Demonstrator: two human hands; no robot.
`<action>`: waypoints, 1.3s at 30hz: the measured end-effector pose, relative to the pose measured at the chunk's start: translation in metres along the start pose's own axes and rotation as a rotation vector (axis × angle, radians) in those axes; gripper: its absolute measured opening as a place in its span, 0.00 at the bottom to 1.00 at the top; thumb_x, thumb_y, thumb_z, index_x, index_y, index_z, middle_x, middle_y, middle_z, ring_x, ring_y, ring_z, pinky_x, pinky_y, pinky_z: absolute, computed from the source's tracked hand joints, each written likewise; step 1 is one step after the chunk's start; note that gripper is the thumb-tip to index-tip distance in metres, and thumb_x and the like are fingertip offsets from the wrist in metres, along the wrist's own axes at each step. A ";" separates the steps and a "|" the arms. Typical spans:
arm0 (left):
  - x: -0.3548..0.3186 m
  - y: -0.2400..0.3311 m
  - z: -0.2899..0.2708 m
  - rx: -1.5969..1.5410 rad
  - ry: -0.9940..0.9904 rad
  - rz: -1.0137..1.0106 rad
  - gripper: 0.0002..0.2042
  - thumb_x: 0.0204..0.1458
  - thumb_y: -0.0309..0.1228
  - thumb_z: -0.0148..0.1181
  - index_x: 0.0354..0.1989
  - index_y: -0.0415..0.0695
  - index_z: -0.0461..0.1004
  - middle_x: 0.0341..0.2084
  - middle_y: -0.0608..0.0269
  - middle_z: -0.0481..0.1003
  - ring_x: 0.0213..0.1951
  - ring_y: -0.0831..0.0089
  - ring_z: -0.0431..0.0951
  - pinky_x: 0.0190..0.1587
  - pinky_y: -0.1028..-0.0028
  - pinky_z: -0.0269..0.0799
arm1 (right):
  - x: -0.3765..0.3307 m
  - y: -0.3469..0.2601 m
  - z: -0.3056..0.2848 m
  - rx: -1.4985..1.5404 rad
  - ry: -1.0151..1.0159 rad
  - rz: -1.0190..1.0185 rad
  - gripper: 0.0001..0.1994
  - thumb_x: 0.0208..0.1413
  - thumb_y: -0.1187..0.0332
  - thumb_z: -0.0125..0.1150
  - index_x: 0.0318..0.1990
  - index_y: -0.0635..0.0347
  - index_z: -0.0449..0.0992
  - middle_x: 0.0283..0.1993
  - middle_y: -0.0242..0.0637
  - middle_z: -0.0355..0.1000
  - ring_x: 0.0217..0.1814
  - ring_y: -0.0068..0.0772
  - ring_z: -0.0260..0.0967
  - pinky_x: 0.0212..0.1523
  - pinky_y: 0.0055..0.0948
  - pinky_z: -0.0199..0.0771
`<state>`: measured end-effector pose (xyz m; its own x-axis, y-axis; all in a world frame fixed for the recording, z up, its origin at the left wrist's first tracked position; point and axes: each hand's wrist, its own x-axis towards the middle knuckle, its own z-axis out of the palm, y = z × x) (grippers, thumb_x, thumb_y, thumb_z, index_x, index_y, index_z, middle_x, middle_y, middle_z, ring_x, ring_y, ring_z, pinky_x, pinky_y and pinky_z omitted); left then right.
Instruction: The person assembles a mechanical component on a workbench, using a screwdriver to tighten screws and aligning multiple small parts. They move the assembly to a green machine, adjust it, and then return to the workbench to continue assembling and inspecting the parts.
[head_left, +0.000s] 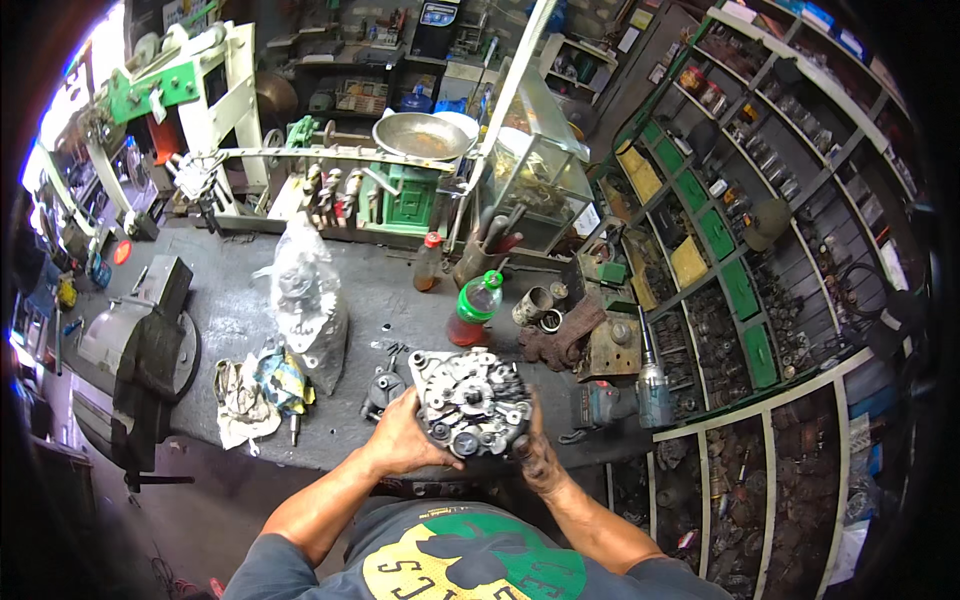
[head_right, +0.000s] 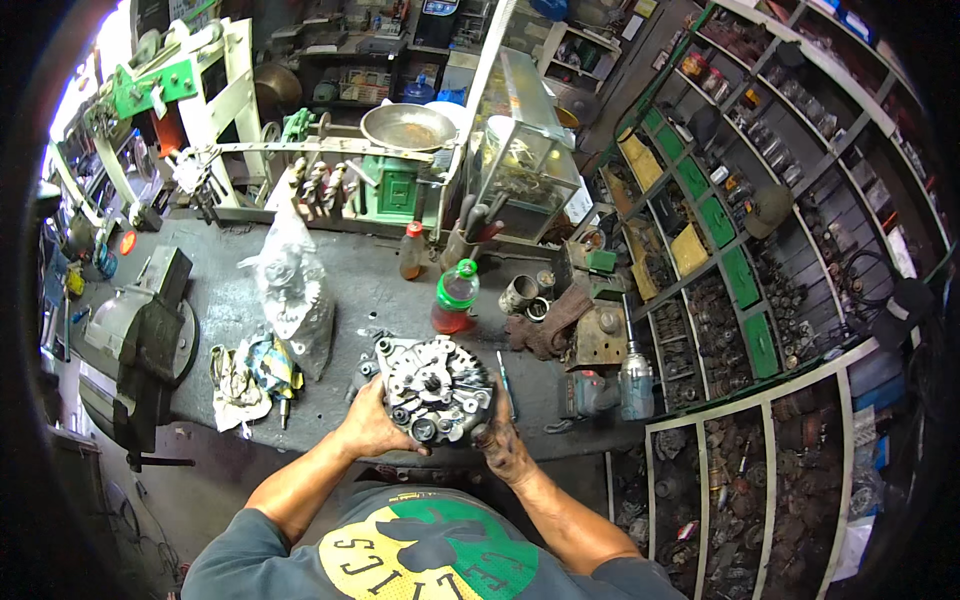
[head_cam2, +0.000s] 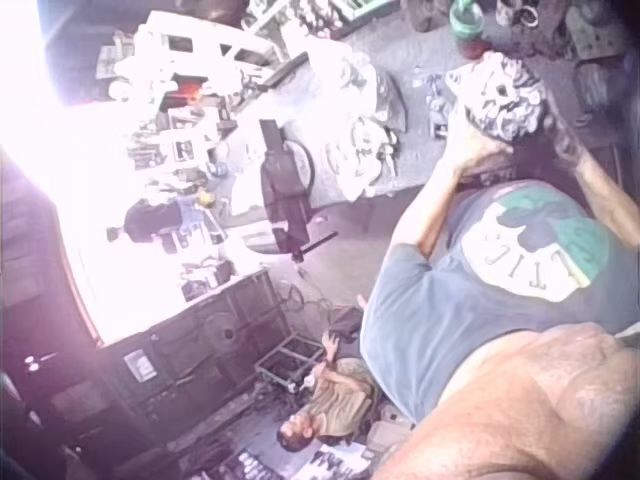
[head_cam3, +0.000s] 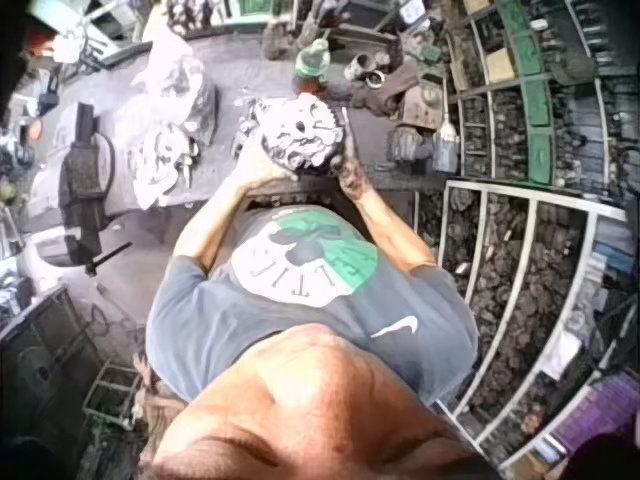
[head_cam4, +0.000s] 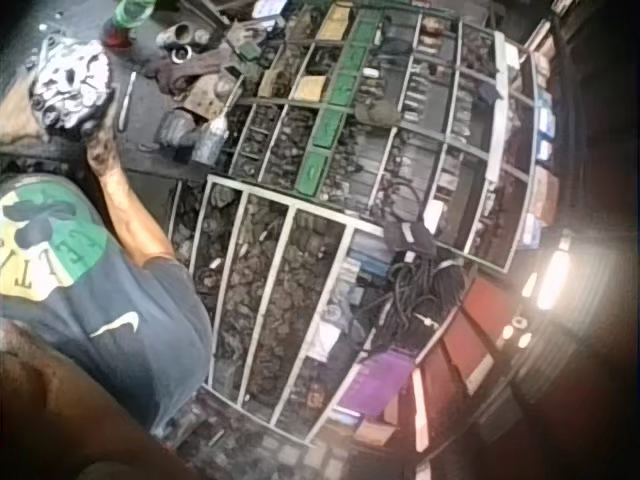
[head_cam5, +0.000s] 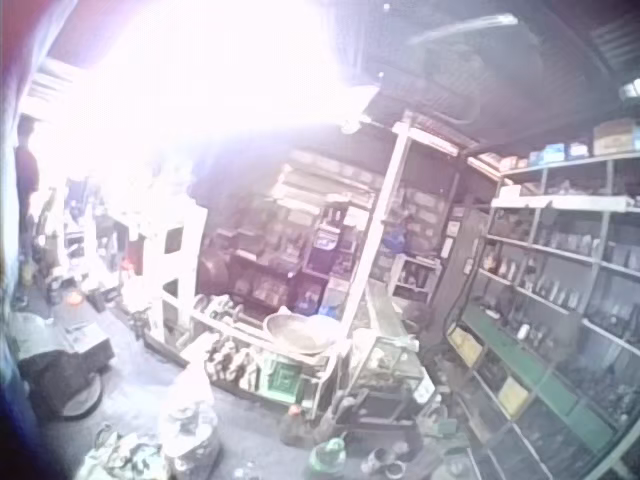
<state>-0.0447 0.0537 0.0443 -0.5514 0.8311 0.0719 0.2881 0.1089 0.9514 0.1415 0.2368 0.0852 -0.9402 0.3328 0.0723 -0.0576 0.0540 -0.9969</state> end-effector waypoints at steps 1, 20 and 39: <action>0.003 0.000 0.008 -0.039 0.017 0.085 0.61 0.21 0.45 0.95 0.69 0.37 0.67 0.62 0.47 0.78 0.66 0.52 0.77 0.71 0.57 0.70 | -0.003 0.023 -0.019 -0.044 -0.033 -0.014 0.65 0.62 0.26 0.59 0.84 0.64 0.27 0.86 0.51 0.49 0.88 0.47 0.46 0.85 0.47 0.43; -0.042 -0.011 0.063 0.381 0.163 -0.263 0.64 0.31 0.40 0.91 0.78 0.40 0.54 0.67 0.43 0.73 0.68 0.46 0.74 0.71 0.54 0.70 | -0.040 0.136 -0.126 -0.382 -0.273 0.105 0.58 0.55 0.60 0.79 0.84 0.66 0.41 0.86 0.65 0.45 0.88 0.62 0.46 0.86 0.50 0.49; -0.149 -0.022 0.067 0.460 0.471 -0.454 0.43 0.50 0.27 0.79 0.76 0.43 0.64 0.66 0.43 0.75 0.66 0.48 0.77 0.70 0.56 0.72 | -0.031 0.192 -0.137 -0.984 0.250 0.108 0.38 0.58 0.56 0.78 0.68 0.68 0.65 0.51 0.64 0.80 0.52 0.73 0.79 0.53 0.56 0.80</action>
<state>0.0837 -0.0355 -0.0076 -0.9354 0.3453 -0.0765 0.1934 0.6806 0.7067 0.2060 0.3659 -0.1039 -0.8204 0.5629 0.1002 0.4310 0.7240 -0.5386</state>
